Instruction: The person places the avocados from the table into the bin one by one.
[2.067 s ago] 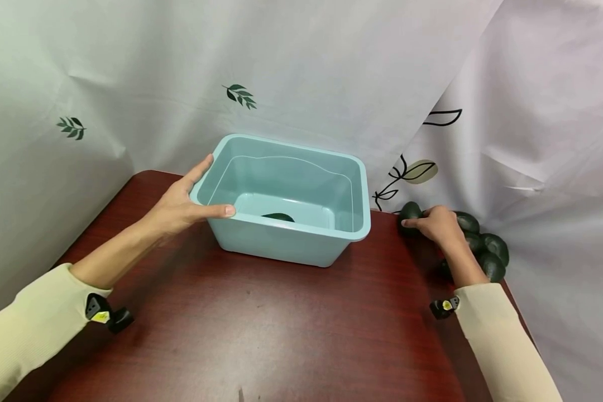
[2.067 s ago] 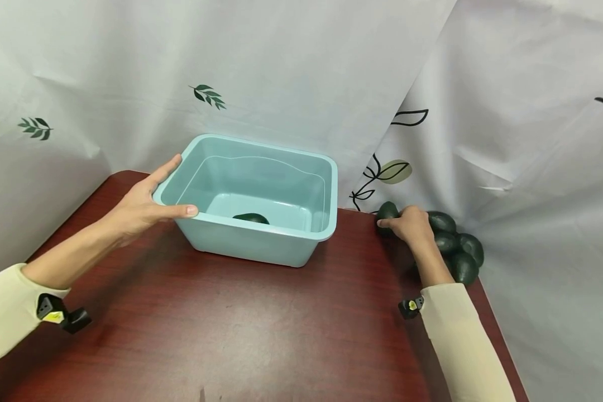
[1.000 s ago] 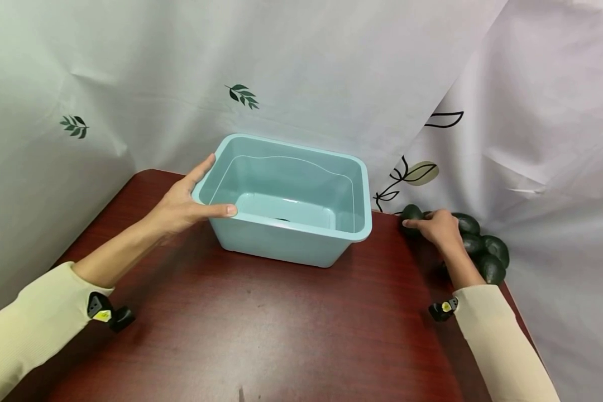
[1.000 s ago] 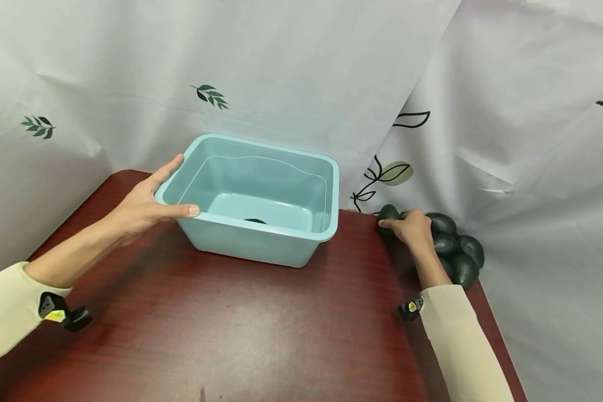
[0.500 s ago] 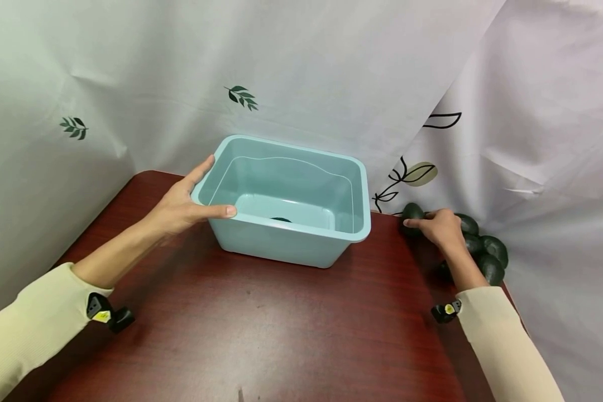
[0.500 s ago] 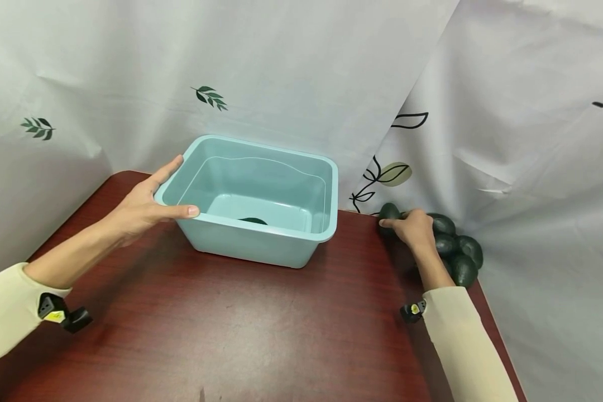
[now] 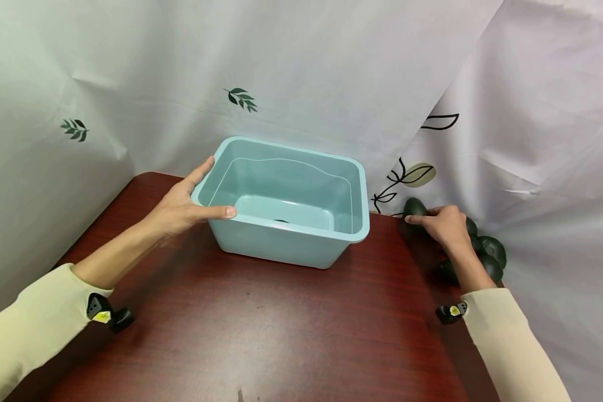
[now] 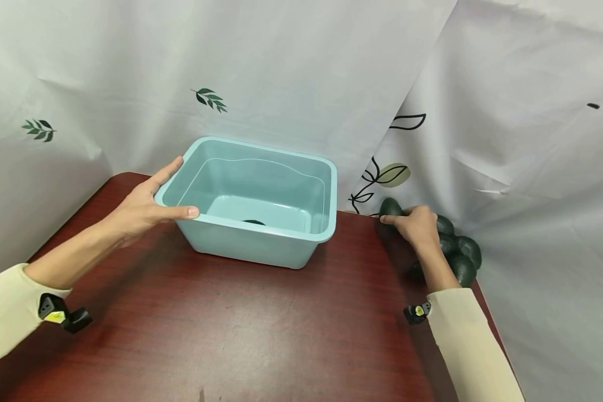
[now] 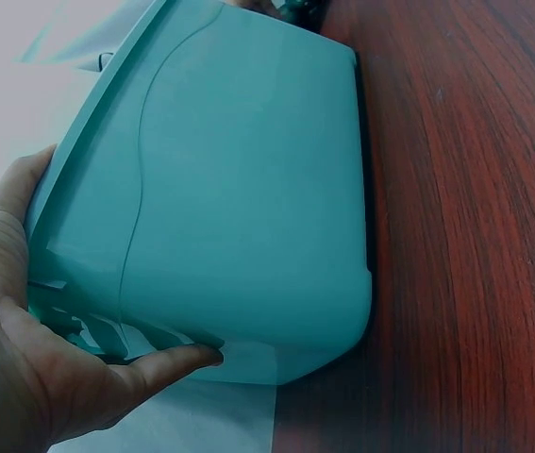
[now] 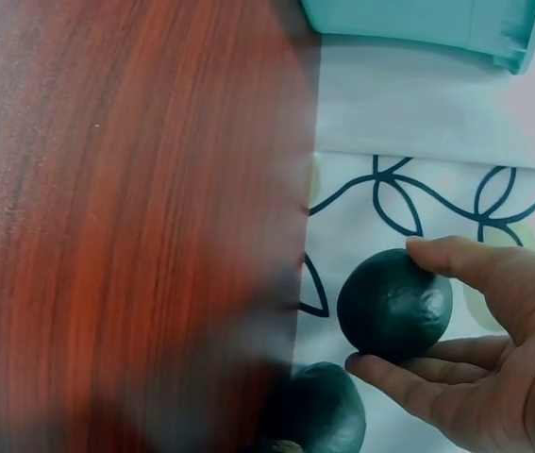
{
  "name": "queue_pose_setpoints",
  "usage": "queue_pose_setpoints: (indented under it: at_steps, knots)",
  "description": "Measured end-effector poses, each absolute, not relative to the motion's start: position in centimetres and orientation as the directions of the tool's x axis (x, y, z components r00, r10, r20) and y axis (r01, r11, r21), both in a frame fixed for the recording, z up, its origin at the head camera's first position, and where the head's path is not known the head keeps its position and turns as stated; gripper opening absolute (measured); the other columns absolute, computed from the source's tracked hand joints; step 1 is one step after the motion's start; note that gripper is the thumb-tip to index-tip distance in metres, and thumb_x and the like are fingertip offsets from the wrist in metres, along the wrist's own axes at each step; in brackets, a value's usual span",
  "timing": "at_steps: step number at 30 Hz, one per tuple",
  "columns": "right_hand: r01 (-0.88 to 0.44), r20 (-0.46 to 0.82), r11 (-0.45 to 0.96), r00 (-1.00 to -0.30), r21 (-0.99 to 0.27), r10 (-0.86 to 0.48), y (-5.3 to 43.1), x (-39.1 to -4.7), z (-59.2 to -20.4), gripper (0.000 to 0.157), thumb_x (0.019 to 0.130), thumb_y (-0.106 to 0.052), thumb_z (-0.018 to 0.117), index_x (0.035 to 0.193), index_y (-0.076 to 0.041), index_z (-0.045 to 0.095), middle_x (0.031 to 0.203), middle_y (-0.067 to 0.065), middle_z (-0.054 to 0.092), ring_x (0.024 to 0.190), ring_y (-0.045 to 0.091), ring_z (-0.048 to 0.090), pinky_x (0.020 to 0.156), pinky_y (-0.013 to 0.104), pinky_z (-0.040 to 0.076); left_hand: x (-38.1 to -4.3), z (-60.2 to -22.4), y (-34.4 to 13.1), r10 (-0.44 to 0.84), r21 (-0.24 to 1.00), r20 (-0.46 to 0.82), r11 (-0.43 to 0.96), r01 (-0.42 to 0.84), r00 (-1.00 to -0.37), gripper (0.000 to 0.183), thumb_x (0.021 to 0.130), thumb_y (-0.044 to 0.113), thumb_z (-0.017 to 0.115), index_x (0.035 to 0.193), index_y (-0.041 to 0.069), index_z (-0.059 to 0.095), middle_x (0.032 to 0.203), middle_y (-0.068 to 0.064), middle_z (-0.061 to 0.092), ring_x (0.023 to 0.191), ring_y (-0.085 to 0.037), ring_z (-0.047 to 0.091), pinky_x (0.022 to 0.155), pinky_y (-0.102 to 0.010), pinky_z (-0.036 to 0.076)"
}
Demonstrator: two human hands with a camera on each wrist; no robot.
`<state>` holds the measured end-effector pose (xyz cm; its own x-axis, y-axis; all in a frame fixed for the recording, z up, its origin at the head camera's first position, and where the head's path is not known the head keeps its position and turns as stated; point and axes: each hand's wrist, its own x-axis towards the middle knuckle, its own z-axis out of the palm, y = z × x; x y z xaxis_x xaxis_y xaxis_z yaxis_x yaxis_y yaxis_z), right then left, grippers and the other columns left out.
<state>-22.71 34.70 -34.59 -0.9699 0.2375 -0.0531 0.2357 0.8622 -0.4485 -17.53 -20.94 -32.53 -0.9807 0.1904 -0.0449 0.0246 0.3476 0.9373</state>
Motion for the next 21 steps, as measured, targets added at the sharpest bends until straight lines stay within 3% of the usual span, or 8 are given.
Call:
queue_pose_setpoints:
  at_steps: [9,17,21]
  knots:
    - [0.23,-0.017,0.846,-0.967,-0.482,0.253,34.6,-22.5,-33.4,0.085,0.082,-0.063,0.08,0.141,-0.004,0.064,0.147,0.026,0.058,0.134,0.048,0.051,0.106,0.06,0.048,-17.6,-32.5,-20.9,0.191,0.936,-0.044,0.351,0.026,-0.981,0.116,0.084,0.03,0.088,0.164,0.049,0.005,0.169,0.005,0.03,0.139,-0.028,0.047,0.097,-0.021,0.049]
    - [0.227,-0.003,0.841,-0.966,-0.492,0.26,34.5,-22.6,-32.9,0.091,0.079,-0.067,0.08,0.142,-0.003,0.064,0.148,0.025,0.058,0.134,0.044,0.055,0.108,0.058,0.047,-17.7,-32.6,-20.9,0.184,0.93,-0.041,0.366,0.029,-0.982,0.117,0.084,0.031,0.088,0.164,0.049,0.005,0.171,0.008,0.027,0.141,-0.026,0.046,0.112,-0.042,0.042]
    - [0.219,0.005,0.838,-0.967,-0.499,0.255,34.3,-22.6,-32.7,0.091,0.08,-0.068,0.079,0.143,-0.004,0.063,0.149,0.024,0.058,0.135,0.044,0.054,0.108,0.059,0.047,-17.6,-32.6,-20.9,0.179,0.933,-0.04,0.36,0.028,-0.983,0.117,0.084,0.03,0.089,0.164,0.048,0.005,0.172,0.009,0.025,0.142,-0.026,0.045,0.117,-0.046,0.038]
